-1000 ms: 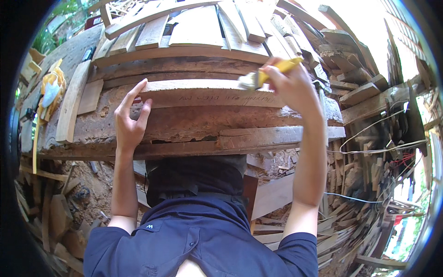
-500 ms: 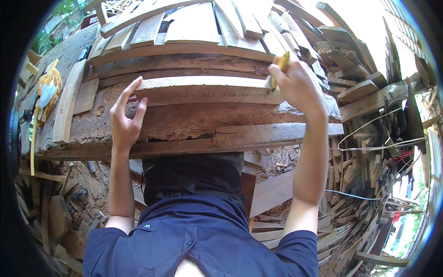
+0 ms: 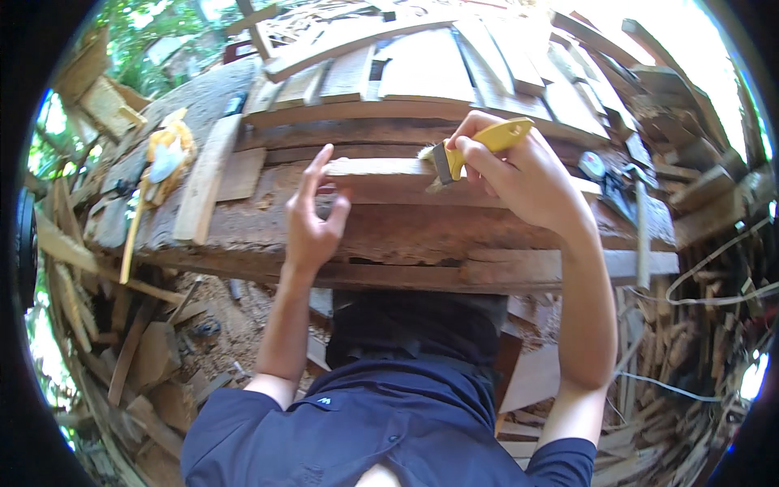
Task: Hammering a wooden piece and then using a brush to clean or apply finish to a carved wooden board.
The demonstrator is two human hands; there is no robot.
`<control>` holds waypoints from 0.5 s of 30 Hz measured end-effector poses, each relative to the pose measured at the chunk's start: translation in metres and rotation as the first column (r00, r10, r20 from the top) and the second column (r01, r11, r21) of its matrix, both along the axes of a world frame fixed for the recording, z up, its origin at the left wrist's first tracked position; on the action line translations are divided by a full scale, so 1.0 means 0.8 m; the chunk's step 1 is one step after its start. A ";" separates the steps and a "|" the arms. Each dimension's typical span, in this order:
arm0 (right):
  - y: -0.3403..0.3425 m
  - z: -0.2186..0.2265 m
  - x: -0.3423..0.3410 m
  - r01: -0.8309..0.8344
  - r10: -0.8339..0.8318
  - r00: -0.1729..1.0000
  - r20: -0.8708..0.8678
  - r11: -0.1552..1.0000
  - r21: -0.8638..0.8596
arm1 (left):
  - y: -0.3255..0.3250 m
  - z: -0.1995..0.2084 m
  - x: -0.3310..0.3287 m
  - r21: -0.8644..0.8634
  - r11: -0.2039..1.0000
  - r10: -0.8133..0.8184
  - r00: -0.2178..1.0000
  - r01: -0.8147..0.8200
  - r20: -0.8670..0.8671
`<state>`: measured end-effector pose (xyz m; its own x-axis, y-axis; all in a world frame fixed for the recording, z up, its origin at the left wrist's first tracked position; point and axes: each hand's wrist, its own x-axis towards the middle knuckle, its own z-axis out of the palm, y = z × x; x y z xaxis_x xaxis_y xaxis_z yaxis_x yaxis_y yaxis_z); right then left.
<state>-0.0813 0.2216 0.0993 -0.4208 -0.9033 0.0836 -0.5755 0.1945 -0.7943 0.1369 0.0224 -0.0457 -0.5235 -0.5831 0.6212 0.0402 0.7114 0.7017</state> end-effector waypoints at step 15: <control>-0.074 -0.036 0.017 -0.310 0.341 0.918 0.202 0.935 -0.171 | -0.003 0.004 0.001 0.091 0.996 0.005 0.999 -0.008 0.037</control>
